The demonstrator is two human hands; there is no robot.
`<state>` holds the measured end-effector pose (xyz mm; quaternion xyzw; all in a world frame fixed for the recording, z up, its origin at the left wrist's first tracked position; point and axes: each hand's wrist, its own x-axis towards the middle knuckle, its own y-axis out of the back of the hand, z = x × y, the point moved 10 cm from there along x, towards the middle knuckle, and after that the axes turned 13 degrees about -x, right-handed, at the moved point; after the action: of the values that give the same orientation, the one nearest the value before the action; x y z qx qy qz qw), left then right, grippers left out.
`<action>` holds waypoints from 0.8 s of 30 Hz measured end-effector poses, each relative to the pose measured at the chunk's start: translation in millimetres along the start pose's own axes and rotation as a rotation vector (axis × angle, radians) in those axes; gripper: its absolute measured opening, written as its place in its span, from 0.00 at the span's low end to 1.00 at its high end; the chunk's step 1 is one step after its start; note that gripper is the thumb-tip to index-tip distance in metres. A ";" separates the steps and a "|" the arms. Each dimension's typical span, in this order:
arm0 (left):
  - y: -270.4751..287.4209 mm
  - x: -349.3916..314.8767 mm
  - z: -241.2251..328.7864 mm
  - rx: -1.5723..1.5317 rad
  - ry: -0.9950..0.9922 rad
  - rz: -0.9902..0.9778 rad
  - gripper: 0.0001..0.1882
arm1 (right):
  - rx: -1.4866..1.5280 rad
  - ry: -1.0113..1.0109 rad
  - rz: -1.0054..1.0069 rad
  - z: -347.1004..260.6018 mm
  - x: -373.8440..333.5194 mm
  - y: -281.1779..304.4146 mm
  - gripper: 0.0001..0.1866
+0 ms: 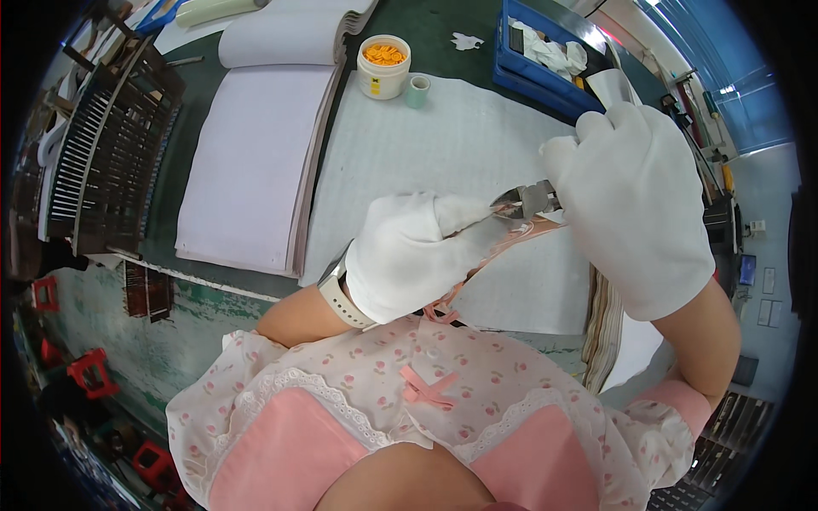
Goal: The person uses pliers to cut circular shapes from a sheet of copper foil. They repeatedly pick up the foil sheet, cut out individual circles, and place the finished pieces into a white paper book. The process involves precise hand movements to separate the circles from the surrounding material.
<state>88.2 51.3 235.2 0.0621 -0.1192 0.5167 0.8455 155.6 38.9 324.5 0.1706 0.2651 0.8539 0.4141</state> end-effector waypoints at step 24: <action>-3.8 -2.9 -0.1 0.073 0.086 -0.071 0.09 | -0.019 0.059 -0.038 -2.9 2.0 1.3 0.04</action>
<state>90.3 47.1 234.4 0.0749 -0.0616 0.4925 0.8649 152.1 38.9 323.1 0.1365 0.2724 0.8531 0.4236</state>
